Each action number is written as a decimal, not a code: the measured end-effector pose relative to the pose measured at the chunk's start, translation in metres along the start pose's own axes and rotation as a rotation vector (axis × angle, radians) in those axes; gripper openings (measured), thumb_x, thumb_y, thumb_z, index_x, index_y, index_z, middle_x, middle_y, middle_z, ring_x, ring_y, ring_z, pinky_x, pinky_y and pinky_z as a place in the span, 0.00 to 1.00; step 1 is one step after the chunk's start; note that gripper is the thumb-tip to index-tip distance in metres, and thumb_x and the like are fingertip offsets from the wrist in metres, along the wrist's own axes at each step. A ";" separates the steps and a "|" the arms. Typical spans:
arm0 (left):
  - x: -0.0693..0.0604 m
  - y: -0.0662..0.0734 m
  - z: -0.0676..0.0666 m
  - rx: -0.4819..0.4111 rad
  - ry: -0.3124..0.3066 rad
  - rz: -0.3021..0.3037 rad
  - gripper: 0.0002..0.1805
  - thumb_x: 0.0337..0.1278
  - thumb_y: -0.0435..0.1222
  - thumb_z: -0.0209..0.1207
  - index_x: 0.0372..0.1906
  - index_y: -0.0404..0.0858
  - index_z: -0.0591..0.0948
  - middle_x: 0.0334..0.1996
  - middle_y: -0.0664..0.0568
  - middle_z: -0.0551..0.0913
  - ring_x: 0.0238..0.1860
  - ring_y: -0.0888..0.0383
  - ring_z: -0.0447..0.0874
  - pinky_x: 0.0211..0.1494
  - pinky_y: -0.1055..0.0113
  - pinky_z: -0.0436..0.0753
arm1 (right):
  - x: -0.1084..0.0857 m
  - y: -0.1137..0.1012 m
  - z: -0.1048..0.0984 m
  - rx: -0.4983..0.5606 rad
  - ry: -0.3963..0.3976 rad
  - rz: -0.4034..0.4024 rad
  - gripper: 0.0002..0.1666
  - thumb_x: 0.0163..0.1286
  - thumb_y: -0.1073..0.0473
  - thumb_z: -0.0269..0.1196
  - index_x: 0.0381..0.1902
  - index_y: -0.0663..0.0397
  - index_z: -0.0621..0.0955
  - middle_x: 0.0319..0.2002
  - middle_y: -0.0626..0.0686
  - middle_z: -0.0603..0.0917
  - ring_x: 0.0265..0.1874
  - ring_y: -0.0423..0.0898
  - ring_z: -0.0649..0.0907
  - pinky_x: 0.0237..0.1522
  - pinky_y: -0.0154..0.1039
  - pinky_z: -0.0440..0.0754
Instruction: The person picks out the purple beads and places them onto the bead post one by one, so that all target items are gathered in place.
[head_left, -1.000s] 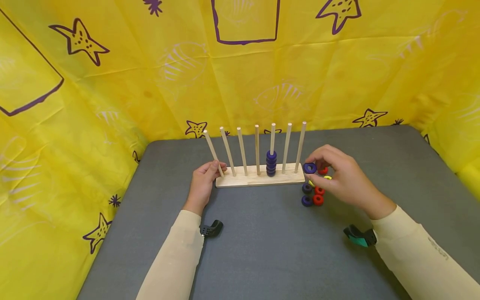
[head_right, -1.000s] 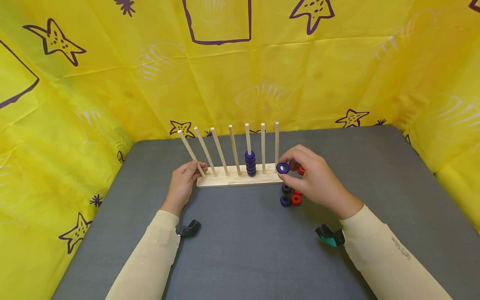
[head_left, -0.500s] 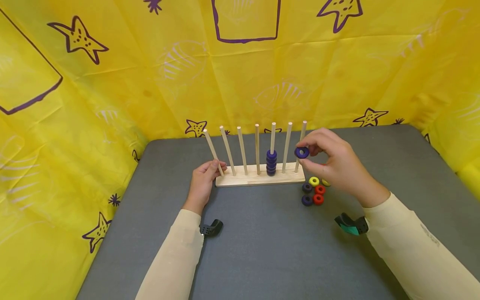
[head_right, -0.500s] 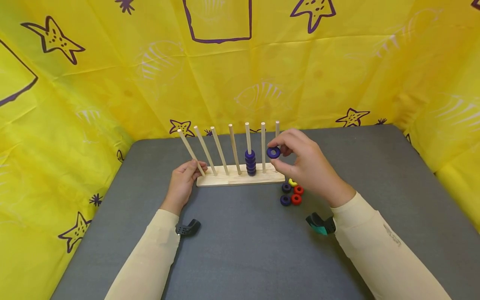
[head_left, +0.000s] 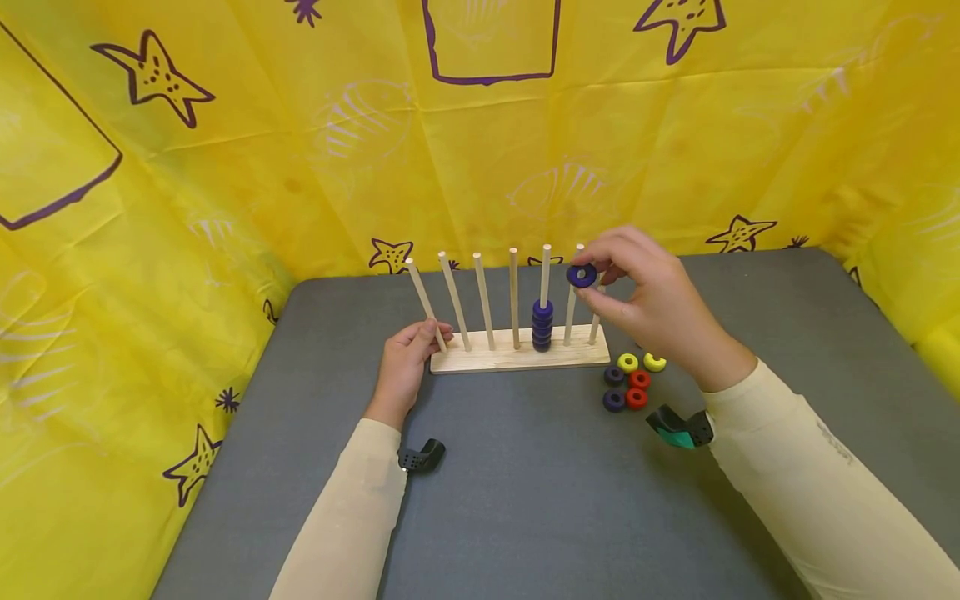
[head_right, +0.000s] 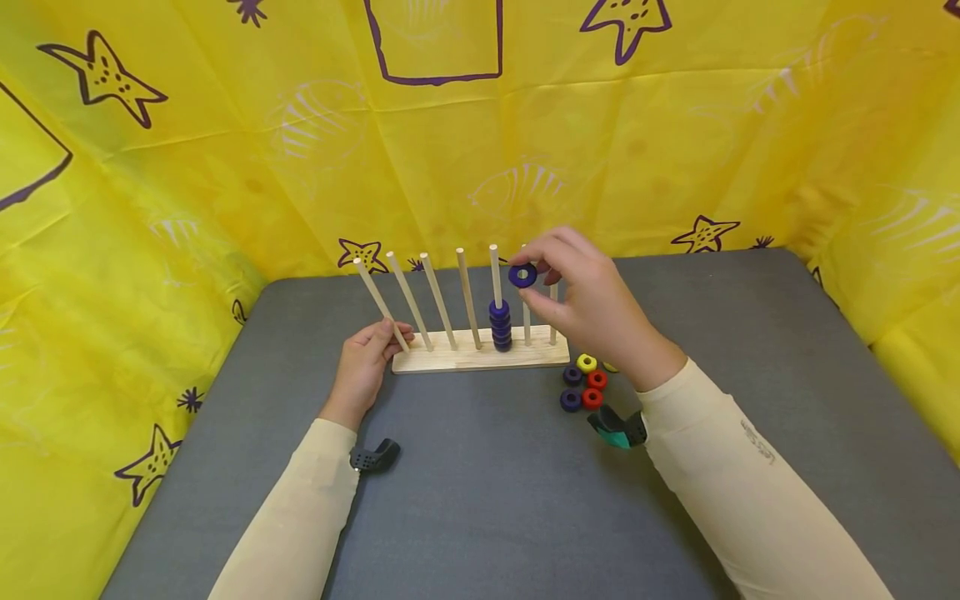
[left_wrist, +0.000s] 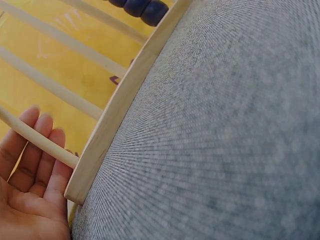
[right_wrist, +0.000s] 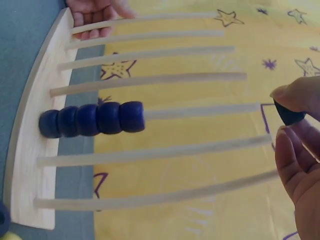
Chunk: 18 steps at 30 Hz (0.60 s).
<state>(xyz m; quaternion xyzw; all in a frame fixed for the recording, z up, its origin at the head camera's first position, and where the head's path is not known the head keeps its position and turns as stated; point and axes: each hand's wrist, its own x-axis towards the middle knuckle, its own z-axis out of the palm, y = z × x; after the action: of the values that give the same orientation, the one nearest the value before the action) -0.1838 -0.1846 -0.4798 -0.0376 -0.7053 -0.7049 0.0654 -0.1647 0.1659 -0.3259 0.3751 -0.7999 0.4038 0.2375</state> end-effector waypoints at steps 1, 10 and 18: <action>0.000 0.000 0.000 0.002 0.000 -0.002 0.23 0.86 0.42 0.59 0.52 0.21 0.87 0.49 0.31 0.88 0.54 0.42 0.87 0.63 0.57 0.84 | 0.002 -0.001 0.001 -0.003 0.004 -0.007 0.22 0.62 0.80 0.76 0.52 0.64 0.87 0.50 0.56 0.84 0.45 0.45 0.82 0.48 0.31 0.82; 0.000 -0.001 0.000 0.004 -0.002 -0.011 0.23 0.87 0.42 0.57 0.53 0.21 0.86 0.50 0.31 0.88 0.55 0.42 0.87 0.63 0.57 0.84 | 0.017 -0.002 0.009 -0.030 0.010 -0.023 0.20 0.64 0.78 0.76 0.52 0.65 0.87 0.50 0.57 0.84 0.46 0.47 0.82 0.46 0.31 0.82; 0.000 -0.001 0.000 0.002 0.001 -0.006 0.22 0.86 0.41 0.58 0.52 0.21 0.87 0.49 0.31 0.88 0.54 0.44 0.87 0.63 0.58 0.84 | 0.026 -0.001 0.015 -0.047 0.016 -0.023 0.18 0.65 0.76 0.77 0.52 0.64 0.87 0.50 0.56 0.84 0.46 0.48 0.82 0.45 0.36 0.83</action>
<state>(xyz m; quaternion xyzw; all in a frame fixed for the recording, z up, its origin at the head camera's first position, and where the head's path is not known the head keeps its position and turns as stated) -0.1839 -0.1844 -0.4804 -0.0349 -0.7062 -0.7043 0.0635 -0.1811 0.1426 -0.3166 0.3754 -0.8028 0.3850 0.2576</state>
